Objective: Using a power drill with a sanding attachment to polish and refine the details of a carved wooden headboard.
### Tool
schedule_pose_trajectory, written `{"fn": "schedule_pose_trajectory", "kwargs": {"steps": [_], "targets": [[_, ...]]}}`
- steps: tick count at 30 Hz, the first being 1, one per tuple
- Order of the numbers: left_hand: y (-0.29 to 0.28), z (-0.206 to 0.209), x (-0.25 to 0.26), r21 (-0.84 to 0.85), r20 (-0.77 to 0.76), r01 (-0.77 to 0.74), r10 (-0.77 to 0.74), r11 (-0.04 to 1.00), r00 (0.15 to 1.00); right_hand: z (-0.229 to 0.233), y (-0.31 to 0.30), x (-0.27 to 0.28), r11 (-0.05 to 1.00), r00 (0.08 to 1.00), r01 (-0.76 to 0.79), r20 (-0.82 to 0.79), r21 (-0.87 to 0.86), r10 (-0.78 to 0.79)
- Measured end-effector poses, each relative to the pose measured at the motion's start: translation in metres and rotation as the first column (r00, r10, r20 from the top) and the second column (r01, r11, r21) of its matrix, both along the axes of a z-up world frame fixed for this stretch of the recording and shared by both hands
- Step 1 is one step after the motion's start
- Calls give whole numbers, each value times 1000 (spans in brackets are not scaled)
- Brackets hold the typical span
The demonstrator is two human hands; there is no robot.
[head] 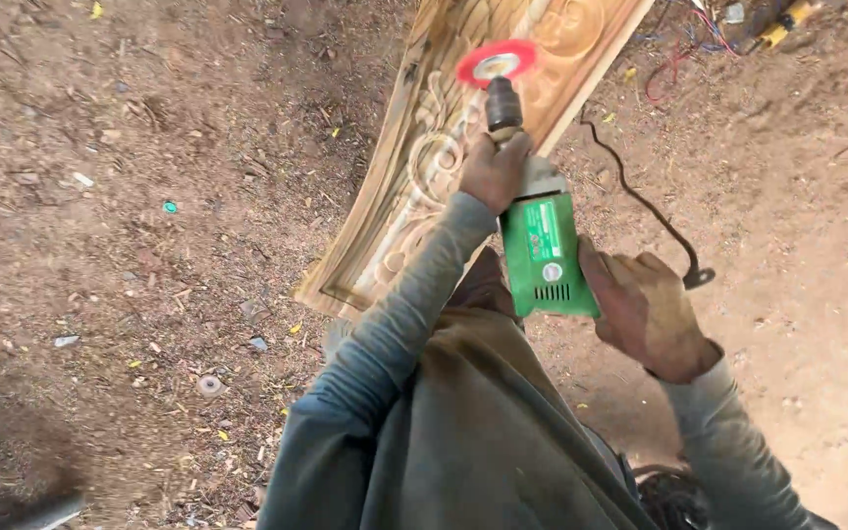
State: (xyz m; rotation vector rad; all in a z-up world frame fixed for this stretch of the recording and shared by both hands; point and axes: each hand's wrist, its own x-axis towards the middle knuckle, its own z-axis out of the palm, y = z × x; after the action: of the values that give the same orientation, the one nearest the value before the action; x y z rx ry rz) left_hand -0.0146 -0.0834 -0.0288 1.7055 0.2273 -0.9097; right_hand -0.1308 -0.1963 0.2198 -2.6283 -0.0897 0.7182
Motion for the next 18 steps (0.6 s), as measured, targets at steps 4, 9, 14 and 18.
{"fn": "schedule_pose_trajectory", "kwargs": {"steps": [4, 9, 14, 18], "targets": [[-26, -20, -12, -35, 28, -110, 111, 993, 993, -15, -26, -7, 997, 991, -59, 122, 54, 52], [-44, 31, -16, -92, -200, -176, 155, 980, 968, 6, -60, 7, 974, 979, -180, -116, -134, 165], [-69, 37, -23, -13, -149, -207, 203, 978, 968, 7, -93, 12, 915, 926, -371, -130, -159, 353], [-59, 52, -11, -46, -116, -299, 292, 953, 949, -17, -112, 17, 862, 876, -474, -190, -180, 443]]}}
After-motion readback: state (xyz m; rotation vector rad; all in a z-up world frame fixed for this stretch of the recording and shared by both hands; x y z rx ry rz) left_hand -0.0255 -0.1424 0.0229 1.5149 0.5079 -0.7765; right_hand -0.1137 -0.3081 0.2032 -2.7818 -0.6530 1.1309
